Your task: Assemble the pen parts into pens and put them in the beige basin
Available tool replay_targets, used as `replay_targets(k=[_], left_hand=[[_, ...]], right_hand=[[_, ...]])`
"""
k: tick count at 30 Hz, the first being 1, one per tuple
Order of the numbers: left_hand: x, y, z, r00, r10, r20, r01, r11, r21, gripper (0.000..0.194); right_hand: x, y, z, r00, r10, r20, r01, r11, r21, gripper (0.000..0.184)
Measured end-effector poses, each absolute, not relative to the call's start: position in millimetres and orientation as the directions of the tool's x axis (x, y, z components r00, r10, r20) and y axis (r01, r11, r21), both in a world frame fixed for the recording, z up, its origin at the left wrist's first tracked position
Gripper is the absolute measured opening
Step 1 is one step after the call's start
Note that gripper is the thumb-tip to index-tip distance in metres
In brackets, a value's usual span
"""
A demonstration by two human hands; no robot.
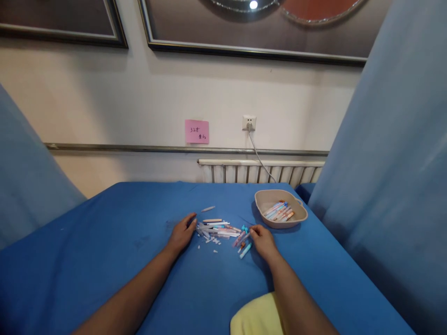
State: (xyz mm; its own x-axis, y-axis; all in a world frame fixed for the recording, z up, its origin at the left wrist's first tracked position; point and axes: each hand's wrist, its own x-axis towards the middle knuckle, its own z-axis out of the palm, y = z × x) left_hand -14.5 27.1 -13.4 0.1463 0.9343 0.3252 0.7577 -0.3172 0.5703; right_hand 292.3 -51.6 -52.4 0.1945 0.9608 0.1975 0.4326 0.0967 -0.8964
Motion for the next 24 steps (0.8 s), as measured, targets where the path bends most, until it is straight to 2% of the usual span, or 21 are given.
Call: replay_targets(k=[4,9,13,18,24], left_hand=[[-5.7,58.5,-2.9,0.189,0.934,0.302,0.798,-0.325,0.507,0.037],[14.8,107.3,14.9,0.293,0.935,0.202,0.836,-0.352,0.421,0.031],[24.6,121.0,17.5,0.289,0.946,0.146,0.866,-0.324,0.381,0.03],[21.2,90.2,18.1,0.29,0.941,0.176,0.854,-0.337,0.395,0.022],[16.7,7.6,24.6,0.485,0.845,0.225,0.747,-0.534,0.397,0.021]], right_hand=[[290.6,-49.0,-53.5,0.171,0.968,0.183,0.371,0.109,-0.922,0.035],[287.9,-45.3,-56.2,0.145,0.974,0.176,0.336,0.119,-0.934,0.03],[291.6,-41.3,-57.6,0.135,0.978,0.161,0.346,0.105,-0.932,0.027],[294.2,-39.8,-56.7,0.127,0.983,0.135,0.365,0.08,-0.927,0.027],[288.0,-45.2,-51.2,0.158,0.98,0.118,0.392,0.048,-0.919,0.023]])
